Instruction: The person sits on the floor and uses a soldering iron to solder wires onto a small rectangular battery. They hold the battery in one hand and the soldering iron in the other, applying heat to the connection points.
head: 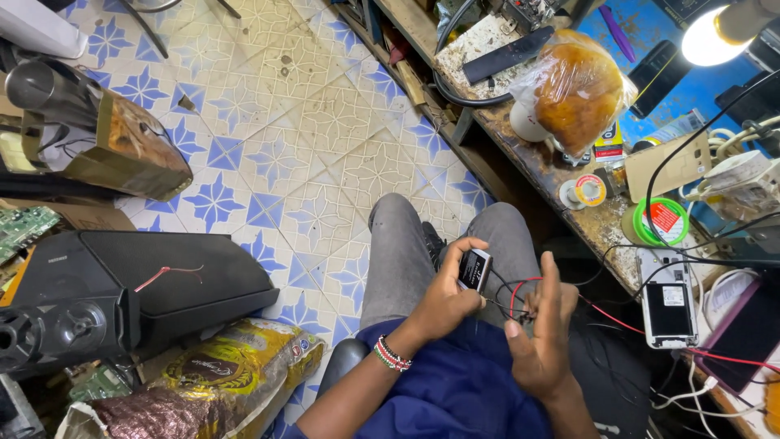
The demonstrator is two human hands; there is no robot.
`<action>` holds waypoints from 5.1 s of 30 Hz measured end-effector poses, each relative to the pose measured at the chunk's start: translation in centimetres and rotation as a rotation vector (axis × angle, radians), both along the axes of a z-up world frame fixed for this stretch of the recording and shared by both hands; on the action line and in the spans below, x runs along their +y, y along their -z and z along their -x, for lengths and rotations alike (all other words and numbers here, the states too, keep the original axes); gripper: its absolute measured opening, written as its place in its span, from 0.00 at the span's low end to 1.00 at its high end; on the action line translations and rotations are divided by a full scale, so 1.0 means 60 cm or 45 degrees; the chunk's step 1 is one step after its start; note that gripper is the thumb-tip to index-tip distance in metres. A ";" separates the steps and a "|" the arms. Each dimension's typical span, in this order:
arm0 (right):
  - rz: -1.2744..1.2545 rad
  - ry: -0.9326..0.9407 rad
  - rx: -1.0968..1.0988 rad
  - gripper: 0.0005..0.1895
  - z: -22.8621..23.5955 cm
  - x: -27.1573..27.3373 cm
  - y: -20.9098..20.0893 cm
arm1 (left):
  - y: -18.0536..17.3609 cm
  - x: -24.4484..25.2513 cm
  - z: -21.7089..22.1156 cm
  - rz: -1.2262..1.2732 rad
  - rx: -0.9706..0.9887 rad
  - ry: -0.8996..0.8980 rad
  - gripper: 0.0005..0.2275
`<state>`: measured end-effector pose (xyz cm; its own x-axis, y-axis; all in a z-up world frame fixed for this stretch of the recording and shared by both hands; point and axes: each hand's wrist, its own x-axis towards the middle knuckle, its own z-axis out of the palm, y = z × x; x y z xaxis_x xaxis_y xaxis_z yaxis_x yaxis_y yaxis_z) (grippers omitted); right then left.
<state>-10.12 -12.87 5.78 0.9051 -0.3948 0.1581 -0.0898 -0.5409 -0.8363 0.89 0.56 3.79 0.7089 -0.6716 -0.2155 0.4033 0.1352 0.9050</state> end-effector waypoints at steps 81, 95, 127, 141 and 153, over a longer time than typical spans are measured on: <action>0.443 0.019 -0.202 0.03 -0.012 -0.001 -0.003 | 0.006 0.003 0.003 -0.122 -0.569 -0.046 0.35; 0.213 0.029 0.065 0.01 -0.016 0.004 0.010 | 0.003 0.002 -0.001 -0.383 -0.471 0.000 0.31; -0.487 0.218 0.306 0.07 0.002 -0.005 0.006 | 0.062 -0.001 0.005 0.406 0.043 0.082 0.38; -0.553 0.243 0.214 0.06 0.005 -0.001 0.019 | 0.047 0.003 -0.004 0.466 0.075 0.132 0.38; -0.098 0.169 0.255 0.04 -0.004 -0.005 0.006 | -0.009 0.006 -0.005 -0.082 -0.372 0.058 0.34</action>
<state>-9.90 -13.14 5.44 0.8549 -0.5160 -0.0541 -0.3238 -0.4490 -0.8328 1.21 0.95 4.31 0.7169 -0.6954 -0.0502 0.1289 0.0614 0.9898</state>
